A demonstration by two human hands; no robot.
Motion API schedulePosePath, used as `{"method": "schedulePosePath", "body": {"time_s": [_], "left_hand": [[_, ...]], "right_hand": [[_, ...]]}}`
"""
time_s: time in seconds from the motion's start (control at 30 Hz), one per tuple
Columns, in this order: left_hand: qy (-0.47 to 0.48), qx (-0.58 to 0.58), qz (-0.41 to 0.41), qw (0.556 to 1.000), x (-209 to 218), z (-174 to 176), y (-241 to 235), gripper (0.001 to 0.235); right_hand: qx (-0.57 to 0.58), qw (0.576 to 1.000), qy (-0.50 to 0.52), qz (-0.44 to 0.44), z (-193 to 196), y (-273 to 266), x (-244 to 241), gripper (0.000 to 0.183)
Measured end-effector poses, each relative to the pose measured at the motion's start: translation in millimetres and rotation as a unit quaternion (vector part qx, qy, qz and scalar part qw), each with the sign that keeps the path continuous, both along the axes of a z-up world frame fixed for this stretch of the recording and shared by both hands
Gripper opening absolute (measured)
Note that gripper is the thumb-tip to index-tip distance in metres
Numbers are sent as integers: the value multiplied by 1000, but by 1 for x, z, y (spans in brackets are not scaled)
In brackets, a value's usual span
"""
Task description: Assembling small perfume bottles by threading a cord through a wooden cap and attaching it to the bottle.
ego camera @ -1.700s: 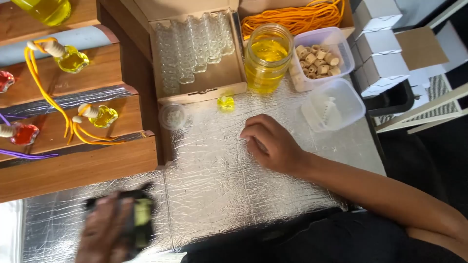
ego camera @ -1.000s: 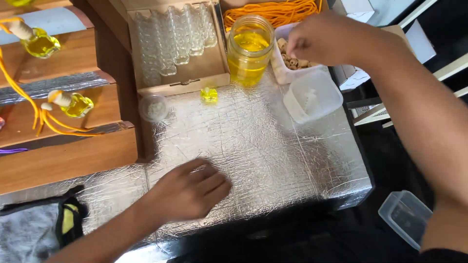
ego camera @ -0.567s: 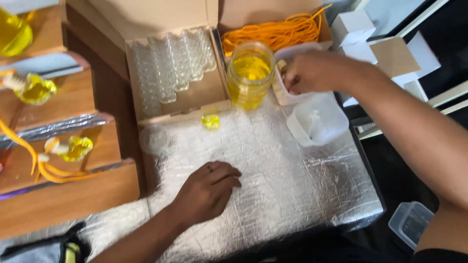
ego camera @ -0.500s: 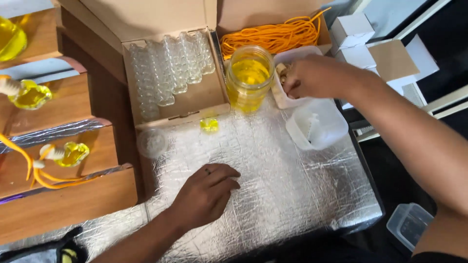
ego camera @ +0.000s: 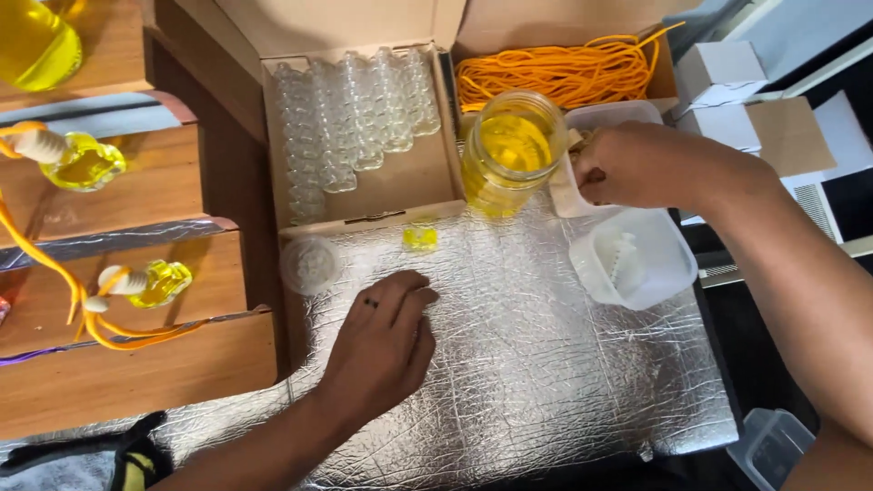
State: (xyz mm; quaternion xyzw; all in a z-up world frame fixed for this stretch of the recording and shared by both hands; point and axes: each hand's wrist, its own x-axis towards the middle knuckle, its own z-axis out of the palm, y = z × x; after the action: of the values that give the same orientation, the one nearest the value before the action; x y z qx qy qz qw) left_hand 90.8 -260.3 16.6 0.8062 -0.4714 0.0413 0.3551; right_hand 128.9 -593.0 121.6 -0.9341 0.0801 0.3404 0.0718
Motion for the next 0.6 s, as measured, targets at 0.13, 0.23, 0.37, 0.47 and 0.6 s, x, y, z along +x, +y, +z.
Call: {"method": "schedulePosePath", "body": {"time_s": [0.13,0.23,0.37,0.47,0.6], "left_hand": [[-3,48,6,999,-2,-3,3,27],[-4,61,1,998,-1,-3,4,26],[0,85,-3,996,-2,-3,3,28],[-7,97,-2,995,-2,-5,3,30],[-9,95,-5,995,-1,-3,4,28]], "right_hand": [[-33,999,-6,17,-8,-4,0,8],[1,1000,-12,-22,2,0,-4,14],[-52,993,-105,-25,23,3,-14,13],[-72,979,-191,-15,8,-13,-11,14],[-76,978,-184,55,3,-4,-7,15]]}}
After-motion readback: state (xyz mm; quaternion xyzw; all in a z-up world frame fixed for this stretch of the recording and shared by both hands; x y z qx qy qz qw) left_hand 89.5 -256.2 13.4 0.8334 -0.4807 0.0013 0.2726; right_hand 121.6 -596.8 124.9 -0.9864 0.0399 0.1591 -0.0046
